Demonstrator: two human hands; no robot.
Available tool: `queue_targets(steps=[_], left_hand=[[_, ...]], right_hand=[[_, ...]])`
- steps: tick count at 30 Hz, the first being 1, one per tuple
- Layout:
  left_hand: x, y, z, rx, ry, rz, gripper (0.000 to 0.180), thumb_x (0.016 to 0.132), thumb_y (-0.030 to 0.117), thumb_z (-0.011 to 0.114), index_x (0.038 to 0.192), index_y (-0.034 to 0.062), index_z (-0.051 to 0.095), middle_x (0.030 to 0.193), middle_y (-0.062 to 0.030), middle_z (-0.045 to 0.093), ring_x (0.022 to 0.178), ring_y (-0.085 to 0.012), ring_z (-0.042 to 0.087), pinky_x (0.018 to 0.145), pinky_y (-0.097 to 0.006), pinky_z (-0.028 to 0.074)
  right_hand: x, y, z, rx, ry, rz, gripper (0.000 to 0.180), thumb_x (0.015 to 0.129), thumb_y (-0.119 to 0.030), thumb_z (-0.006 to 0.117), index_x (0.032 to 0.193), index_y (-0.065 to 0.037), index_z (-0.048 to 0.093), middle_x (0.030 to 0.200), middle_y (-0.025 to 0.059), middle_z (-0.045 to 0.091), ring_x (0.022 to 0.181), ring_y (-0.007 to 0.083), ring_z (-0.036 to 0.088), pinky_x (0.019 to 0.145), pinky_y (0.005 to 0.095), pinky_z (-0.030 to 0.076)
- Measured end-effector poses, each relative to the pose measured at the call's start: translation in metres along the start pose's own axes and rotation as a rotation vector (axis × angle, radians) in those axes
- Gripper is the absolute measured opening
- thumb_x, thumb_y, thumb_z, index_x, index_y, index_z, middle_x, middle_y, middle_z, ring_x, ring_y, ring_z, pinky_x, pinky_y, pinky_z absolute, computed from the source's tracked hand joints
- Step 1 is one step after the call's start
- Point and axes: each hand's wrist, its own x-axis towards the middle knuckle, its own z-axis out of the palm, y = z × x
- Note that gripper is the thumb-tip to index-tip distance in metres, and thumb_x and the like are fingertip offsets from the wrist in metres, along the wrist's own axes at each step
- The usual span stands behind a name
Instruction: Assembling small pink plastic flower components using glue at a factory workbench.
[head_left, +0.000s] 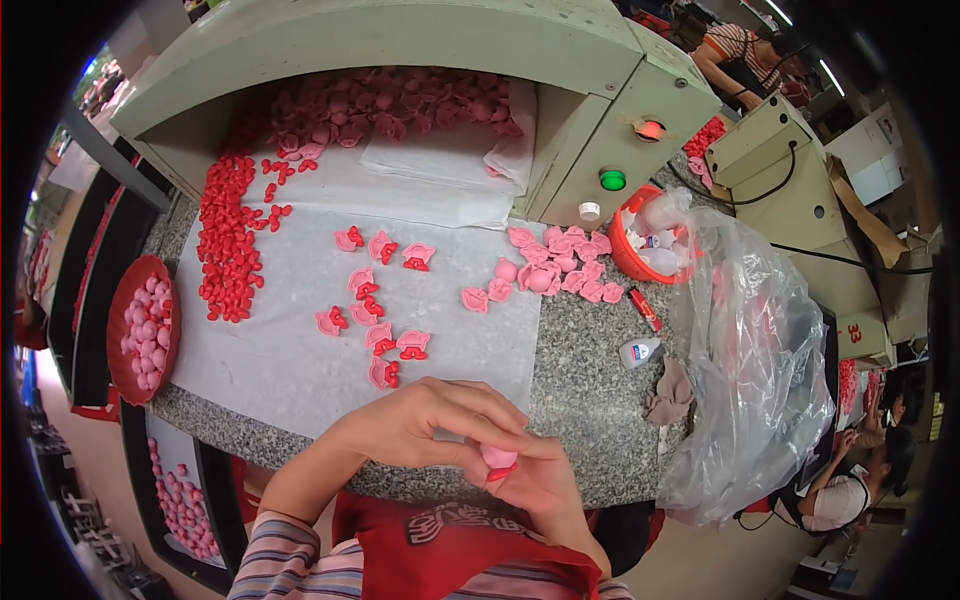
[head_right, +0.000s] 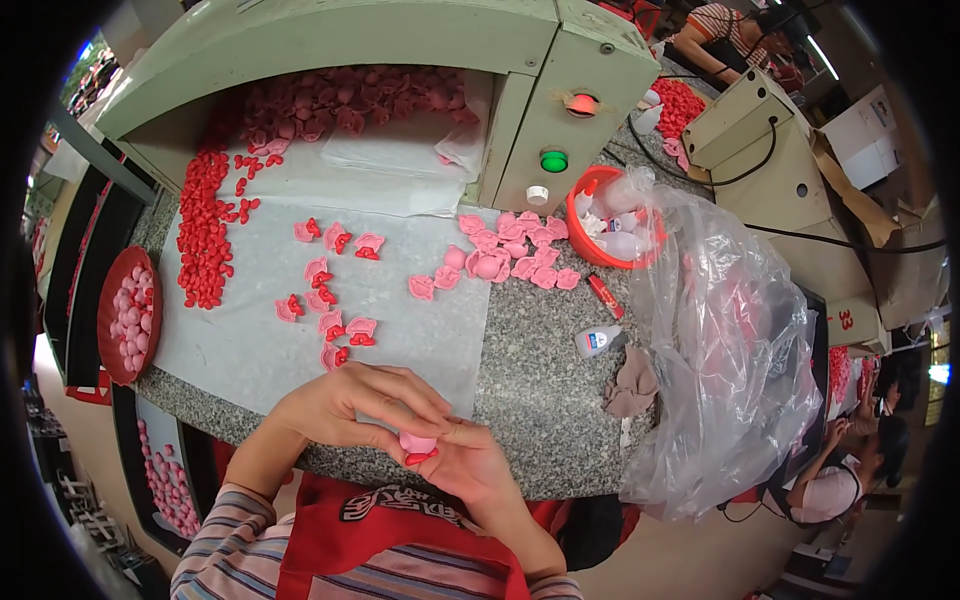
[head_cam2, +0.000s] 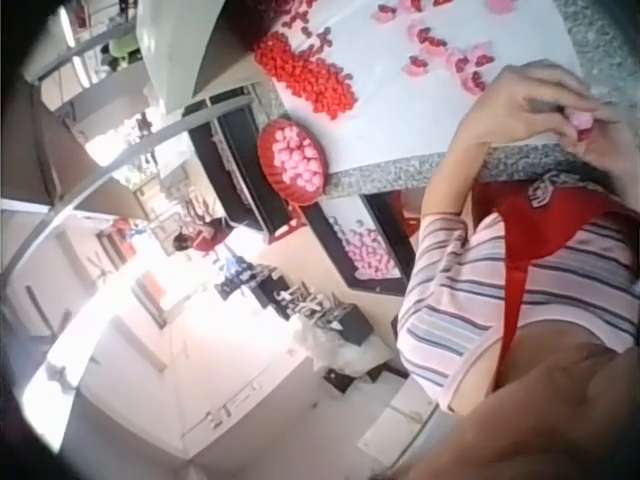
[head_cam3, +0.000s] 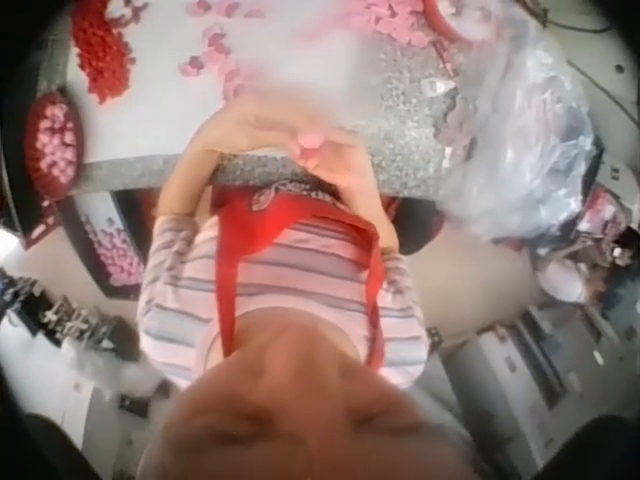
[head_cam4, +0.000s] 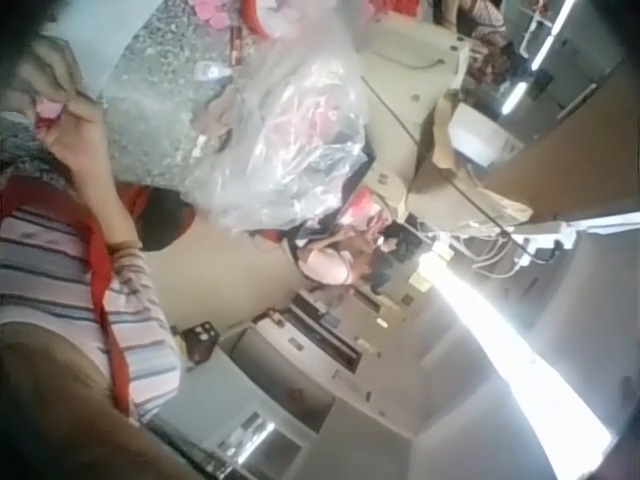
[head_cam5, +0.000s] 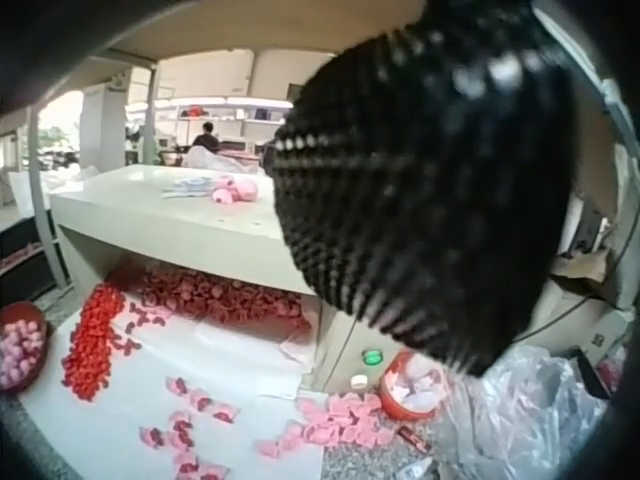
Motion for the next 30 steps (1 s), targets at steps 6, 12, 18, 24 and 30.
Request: queue_targets(steps=[6,12,18,24,30], left_hand=[[-0.003,-0.006,0.014,0.060,0.144,0.106,0.032,0.066,0.010,0.070,0.097,0.0017,0.065,0.098,-0.0111,0.061,0.093,-0.0252,0.058,0.082,-0.036,0.045],[-0.010,-0.007,0.040,-0.429,0.567,-0.082,0.027,0.071,0.002,0.067,0.098,-0.0014,0.062,0.102,-0.0160,0.056,0.091,-0.0207,0.057,0.073,-0.027,0.048],[-0.010,-0.004,0.037,-0.321,0.455,-0.045,0.036,0.066,-0.004,0.070,0.101,-0.0015,0.061,0.104,-0.0155,0.055,0.092,-0.0192,0.057,0.076,-0.028,0.051],[-0.013,-0.002,0.031,-0.247,0.395,-0.091,0.040,0.063,-0.003,0.073,0.101,-0.0014,0.062,0.102,-0.0139,0.056,0.090,-0.0187,0.057,0.076,-0.029,0.051],[-0.012,-0.002,0.035,0.076,0.427,0.028,0.036,0.061,0.001,0.075,0.096,-0.0008,0.063,0.094,-0.0116,0.059,0.083,-0.0192,0.058,0.070,-0.029,0.048]], right_hand=[[-0.001,0.009,0.017,-0.542,0.234,-0.296,0.026,0.082,-0.016,0.052,0.103,-0.003,0.052,0.099,0.0096,0.051,0.085,0.0186,0.051,0.074,0.0336,0.043],[-0.006,0.015,0.029,-1.294,0.242,-1.112,0.023,0.074,-0.001,0.063,0.096,0.002,0.057,0.099,0.0091,0.047,0.085,0.0173,0.049,0.077,0.0277,0.040],[-0.012,0.011,0.028,-1.500,0.230,-1.038,0.030,0.063,0.008,0.069,0.091,0.001,0.060,0.094,0.0094,0.050,0.087,0.0179,0.049,0.076,0.0281,0.039],[-0.011,0.007,0.033,-1.600,0.142,-1.064,0.024,0.066,0.007,0.066,0.088,0.001,0.062,0.089,0.0106,0.053,0.083,0.0190,0.052,0.071,0.0277,0.042],[-0.010,0.007,0.031,-1.642,0.147,-1.088,0.021,0.066,0.007,0.065,0.086,0.001,0.062,0.088,0.0109,0.054,0.081,0.0196,0.052,0.071,0.0281,0.042]])
